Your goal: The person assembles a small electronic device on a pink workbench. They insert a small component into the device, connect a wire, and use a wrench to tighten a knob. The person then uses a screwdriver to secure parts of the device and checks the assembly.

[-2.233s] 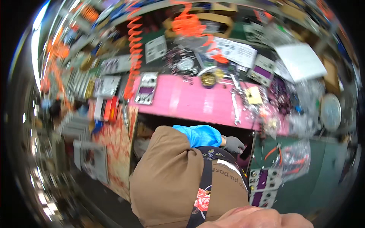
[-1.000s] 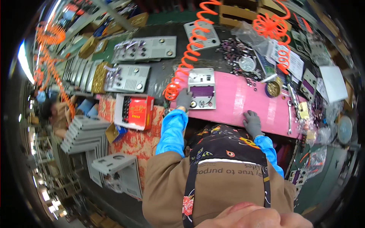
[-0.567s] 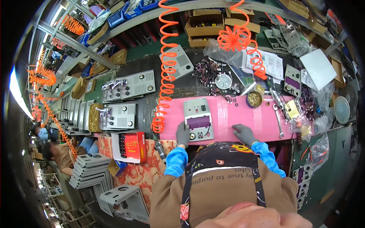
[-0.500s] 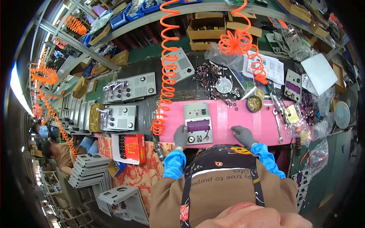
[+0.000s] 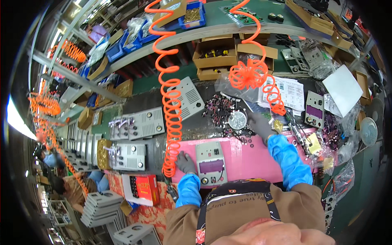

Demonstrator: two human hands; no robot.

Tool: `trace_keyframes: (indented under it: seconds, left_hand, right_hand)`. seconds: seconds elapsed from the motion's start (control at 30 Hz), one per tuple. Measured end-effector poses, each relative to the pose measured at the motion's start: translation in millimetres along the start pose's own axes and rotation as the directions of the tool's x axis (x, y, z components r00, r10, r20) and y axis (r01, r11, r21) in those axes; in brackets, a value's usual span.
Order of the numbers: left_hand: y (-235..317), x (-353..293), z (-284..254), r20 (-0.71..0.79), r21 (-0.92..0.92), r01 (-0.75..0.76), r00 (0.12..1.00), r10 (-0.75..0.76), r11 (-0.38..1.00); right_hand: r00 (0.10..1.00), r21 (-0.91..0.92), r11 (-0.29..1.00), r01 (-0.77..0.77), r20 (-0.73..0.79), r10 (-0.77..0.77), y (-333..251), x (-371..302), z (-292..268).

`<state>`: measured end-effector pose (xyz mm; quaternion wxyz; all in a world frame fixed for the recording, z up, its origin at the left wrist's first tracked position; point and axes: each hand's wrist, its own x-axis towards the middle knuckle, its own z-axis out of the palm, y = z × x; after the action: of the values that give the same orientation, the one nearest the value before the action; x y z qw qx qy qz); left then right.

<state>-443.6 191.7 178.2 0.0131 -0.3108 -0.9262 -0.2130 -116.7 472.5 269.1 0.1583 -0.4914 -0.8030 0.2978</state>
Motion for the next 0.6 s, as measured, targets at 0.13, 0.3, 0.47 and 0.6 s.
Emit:
trace_keyframes:
  seconds: [0.13, 0.3, 0.47, 0.6]
  left_hand:
    - [7, 6, 11, 0.024, 0.114, 0.081, 0.996, -0.085, 0.990]
    - [2, 6, 4, 0.082, 0.155, 0.107, 0.989, -0.121, 0.982]
    - [7, 15, 7, -0.057, 0.180, 0.019, 0.998, -0.009, 0.983]
    - [18, 15, -12, 0.073, 0.154, 0.171, 0.980, -0.184, 0.973]
  right_hand:
    - [0.911, -0.133, 0.911, -0.392, -0.196, 0.363, 23, 95, -47]
    - [0.907, -0.219, 0.894, -0.392, -0.253, 0.336, 61, 225, -70]
    - [0.938, -0.281, 0.916, -0.285, -0.276, 0.208, 98, 350, -88]
    - [0.966, -0.294, 0.932, -0.210, -0.207, 0.153, 94, 408, -70]
